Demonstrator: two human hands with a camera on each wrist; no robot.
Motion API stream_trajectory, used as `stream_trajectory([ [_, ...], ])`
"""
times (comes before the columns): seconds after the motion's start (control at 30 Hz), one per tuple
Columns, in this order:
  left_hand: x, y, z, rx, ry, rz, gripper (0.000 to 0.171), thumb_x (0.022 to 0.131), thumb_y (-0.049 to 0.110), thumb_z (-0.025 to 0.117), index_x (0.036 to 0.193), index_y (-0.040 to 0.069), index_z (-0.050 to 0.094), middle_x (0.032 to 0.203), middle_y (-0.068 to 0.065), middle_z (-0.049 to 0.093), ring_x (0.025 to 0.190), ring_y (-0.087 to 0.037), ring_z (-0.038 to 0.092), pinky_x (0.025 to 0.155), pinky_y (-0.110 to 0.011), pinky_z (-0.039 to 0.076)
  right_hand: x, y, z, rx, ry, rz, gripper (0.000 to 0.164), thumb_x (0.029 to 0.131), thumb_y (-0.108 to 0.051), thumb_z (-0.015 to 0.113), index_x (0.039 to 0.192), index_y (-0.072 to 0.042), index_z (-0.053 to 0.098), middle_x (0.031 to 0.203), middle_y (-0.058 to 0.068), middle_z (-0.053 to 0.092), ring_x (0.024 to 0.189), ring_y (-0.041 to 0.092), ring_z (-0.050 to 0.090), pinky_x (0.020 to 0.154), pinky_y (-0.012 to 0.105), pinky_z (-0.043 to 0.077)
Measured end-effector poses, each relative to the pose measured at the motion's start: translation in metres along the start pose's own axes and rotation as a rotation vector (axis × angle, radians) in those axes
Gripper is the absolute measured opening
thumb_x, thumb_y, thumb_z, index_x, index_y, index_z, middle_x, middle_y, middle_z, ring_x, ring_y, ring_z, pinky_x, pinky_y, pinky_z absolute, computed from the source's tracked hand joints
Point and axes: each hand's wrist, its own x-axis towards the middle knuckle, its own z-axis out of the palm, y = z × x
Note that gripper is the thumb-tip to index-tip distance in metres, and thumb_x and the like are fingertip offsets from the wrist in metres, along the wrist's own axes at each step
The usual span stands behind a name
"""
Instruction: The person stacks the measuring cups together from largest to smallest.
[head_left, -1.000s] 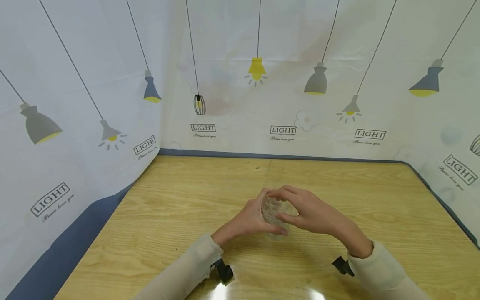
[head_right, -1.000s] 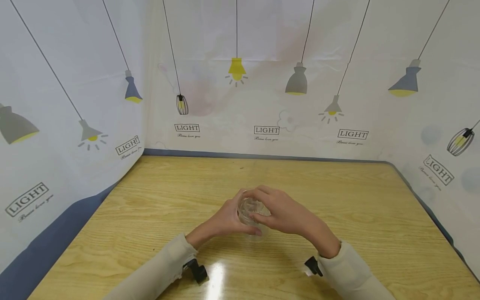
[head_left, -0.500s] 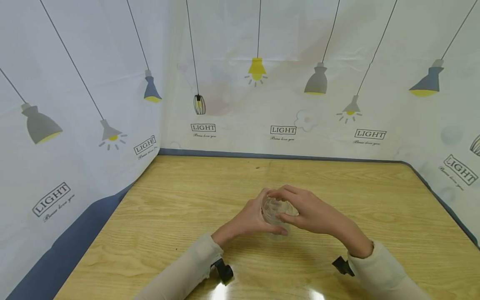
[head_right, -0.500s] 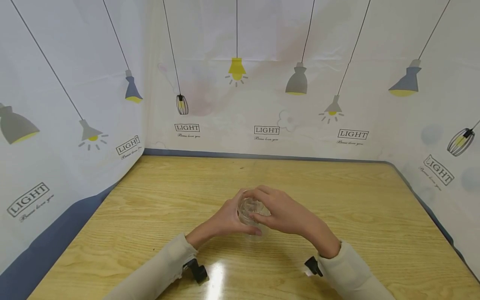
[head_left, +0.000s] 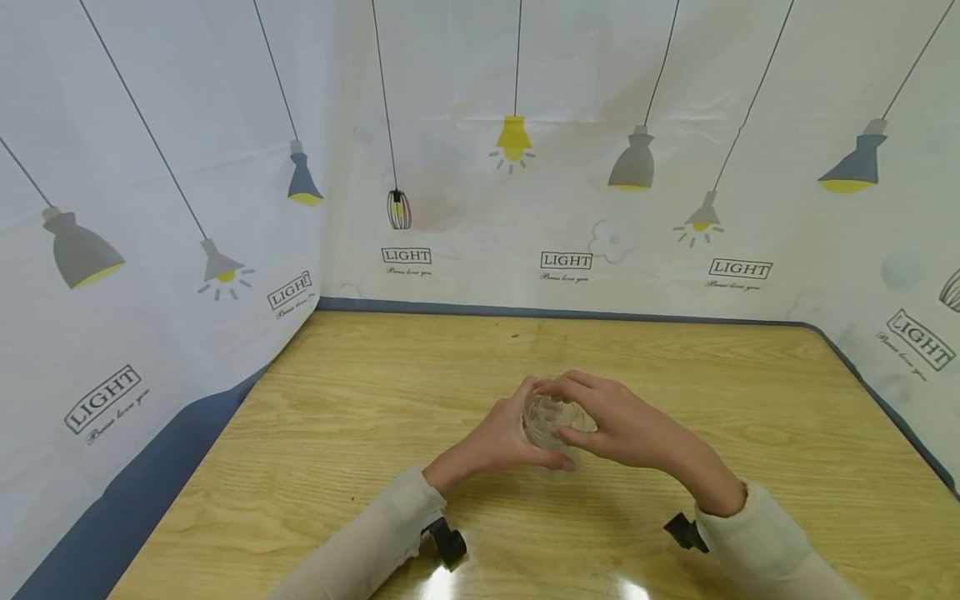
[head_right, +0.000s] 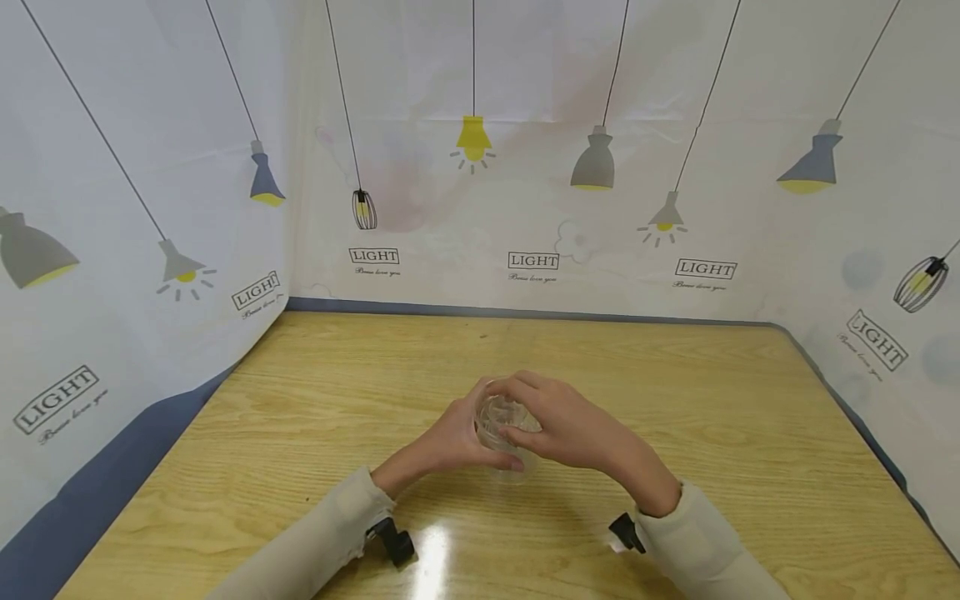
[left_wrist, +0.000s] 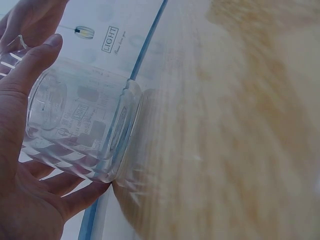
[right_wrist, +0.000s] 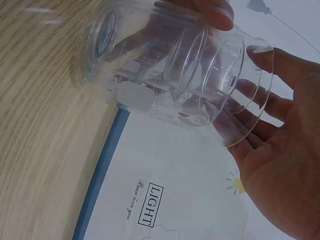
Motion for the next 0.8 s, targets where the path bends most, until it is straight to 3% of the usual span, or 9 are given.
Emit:
stream_trajectory([
  [0.33, 0.0008, -0.001, 0.0006, 0.017, 0.008, 0.005, 0.096, 0.075, 0.05, 0.091, 0.15, 0.047, 0.031, 0.146, 0.004, 0.057, 0.126, -0.01, 0.059, 0.097, -0.033, 0.054, 0.0004, 0.0002, 0.001, 0.002, 0.006, 0.005, 0.05, 0.096, -0.022, 0.075, 0.143, -0.013, 0.059, 0.131, 0.001, 0.066, 0.121, 0.019, 0.066, 0.095, 0.042, 0.059],
  [0.57, 0.0008, -0.0009, 0.0005, 0.008, 0.009, 0.013, 0.095, 0.075, 0.049, 0.091, 0.149, 0.045, 0.032, 0.144, -0.003, 0.059, 0.122, -0.01, 0.061, 0.095, -0.031, 0.055, 0.0002, 0.0002, 0.0005, -0.002, -0.001, 0.007, 0.049, 0.097, -0.023, 0.074, 0.142, -0.013, 0.059, 0.131, 0.001, 0.066, 0.119, 0.02, 0.066, 0.095, 0.043, 0.058],
  [0.8, 0.0006, -0.0002, 0.0, 0.009, 0.007, 0.003, 0.095, 0.076, 0.045, 0.092, 0.15, 0.046, 0.031, 0.144, -0.001, 0.059, 0.123, -0.011, 0.061, 0.096, -0.032, 0.054, -0.0001, 0.0007, 0.0008, -0.001, 0.009, 0.003, 0.049, 0.096, -0.022, 0.076, 0.141, -0.013, 0.06, 0.13, 0.0, 0.066, 0.118, 0.018, 0.066, 0.095, 0.042, 0.058],
])
